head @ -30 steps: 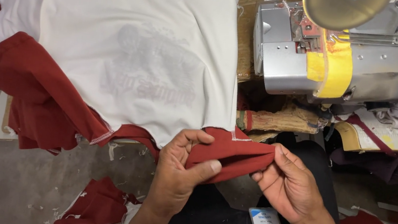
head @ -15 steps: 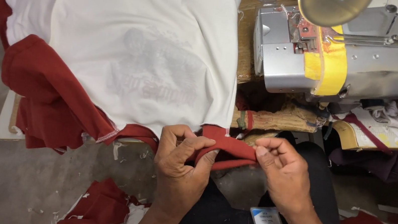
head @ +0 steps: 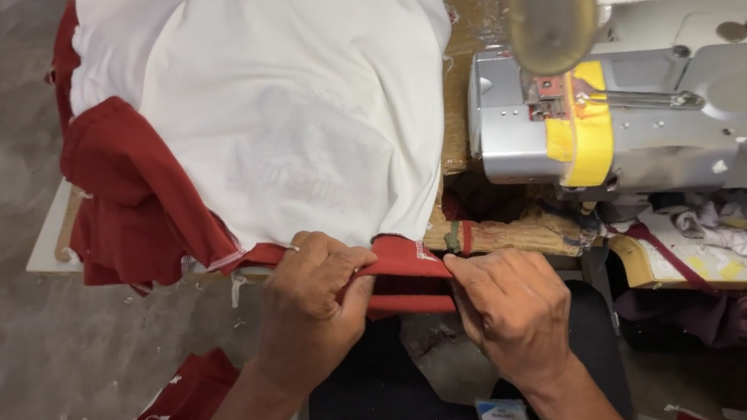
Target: Sewing sleeves onto garment bodies using an industrial overlock sewing machine.
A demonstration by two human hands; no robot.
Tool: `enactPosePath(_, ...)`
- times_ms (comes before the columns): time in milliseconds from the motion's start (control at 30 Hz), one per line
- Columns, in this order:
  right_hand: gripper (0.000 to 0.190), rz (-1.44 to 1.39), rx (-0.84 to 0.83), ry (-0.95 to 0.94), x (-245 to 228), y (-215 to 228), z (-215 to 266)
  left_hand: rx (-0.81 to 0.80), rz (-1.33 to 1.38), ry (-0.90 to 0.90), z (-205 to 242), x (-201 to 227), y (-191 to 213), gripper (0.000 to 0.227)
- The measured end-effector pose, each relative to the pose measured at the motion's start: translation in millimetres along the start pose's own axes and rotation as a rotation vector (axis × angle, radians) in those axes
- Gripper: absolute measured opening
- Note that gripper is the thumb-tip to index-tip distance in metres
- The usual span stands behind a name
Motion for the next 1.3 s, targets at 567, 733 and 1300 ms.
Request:
enactPosePath(567, 0.017, -0.411, 0.175, -1.086, 118, 44, -26, -0.262, 0.403, 0.000, -208, 0, -130, 0.027)
enactPosePath(733, 0.020, -0.338, 0.174, -1.163, 122, 42, -31, -0.492, 2.313, 0.700, -212, -48, -238, 0.030)
enactPosePath(1300, 0.056, -0.137, 0.196, -1.099, 118, 46, -51, -0.372, 0.904, 0.118, -247, -29, -186, 0.008)
Point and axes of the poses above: each hand's wrist, its own z-axis away from the middle knuckle, its own y-axis out of the back of the hand, x = y × z, the point moved 7 cm from there along -z, towards the middle knuckle, and after that the axes turned 2 degrees about x, right-handed, at the moved point
